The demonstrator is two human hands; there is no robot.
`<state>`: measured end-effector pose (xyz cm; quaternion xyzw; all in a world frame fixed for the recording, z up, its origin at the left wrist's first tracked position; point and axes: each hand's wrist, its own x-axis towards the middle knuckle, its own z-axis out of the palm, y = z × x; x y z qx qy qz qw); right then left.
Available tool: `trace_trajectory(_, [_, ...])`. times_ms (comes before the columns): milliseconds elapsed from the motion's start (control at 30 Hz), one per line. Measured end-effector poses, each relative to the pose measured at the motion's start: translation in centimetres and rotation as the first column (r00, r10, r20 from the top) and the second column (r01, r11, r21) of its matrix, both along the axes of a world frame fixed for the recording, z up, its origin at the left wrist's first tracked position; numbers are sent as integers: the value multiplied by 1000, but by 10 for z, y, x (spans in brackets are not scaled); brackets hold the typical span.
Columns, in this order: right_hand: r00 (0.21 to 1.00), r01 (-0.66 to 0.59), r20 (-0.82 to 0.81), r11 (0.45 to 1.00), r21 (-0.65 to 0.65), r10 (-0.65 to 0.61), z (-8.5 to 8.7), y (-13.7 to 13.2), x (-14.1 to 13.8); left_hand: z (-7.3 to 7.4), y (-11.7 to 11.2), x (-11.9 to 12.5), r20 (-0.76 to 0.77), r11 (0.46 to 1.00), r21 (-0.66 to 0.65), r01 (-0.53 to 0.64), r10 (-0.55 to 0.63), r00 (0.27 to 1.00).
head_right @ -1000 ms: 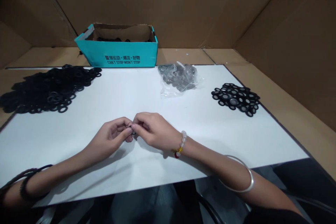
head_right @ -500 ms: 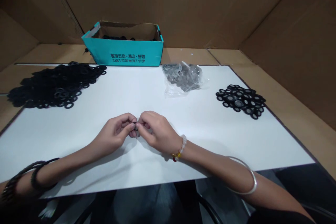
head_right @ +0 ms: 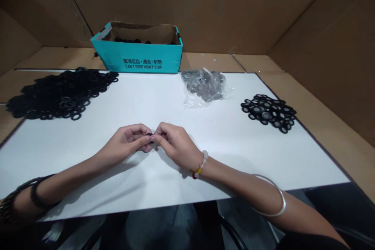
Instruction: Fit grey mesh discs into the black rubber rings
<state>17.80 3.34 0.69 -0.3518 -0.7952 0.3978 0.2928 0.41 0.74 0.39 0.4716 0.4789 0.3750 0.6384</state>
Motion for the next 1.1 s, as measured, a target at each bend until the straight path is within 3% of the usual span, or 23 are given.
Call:
trace_trajectory(133, [998, -47, 47, 999, 16, 46, 2, 0, 0, 3, 1, 1, -1, 1000, -25, -19, 19, 1000])
trace_trajectory(400, [992, -124, 56, 974, 192, 115, 0, -2, -2, 2, -1, 2, -43, 998, 62, -8, 10, 999])
trace_trajectory(567, [994, -109, 49, 978, 179, 101, 1, -4, -1, 4, -1, 2, -66, 994, 89, -68, 74, 995])
trace_trajectory(833, [997, -71, -1, 992, 104, 72, -3, 1, 2, 11, -1, -1, 29, 993, -118, 0, 3, 1000])
trace_trajectory(933, [998, -67, 0, 973, 222, 69, -2, 7, 6, 12, 0, -3, 50, 988, -156, -8, 16, 999])
trace_trajectory(1100, [989, -146, 60, 870, 472, 134, 1, 11, 9, 11, 0, -4, 62, 988, -156, -19, 29, 998])
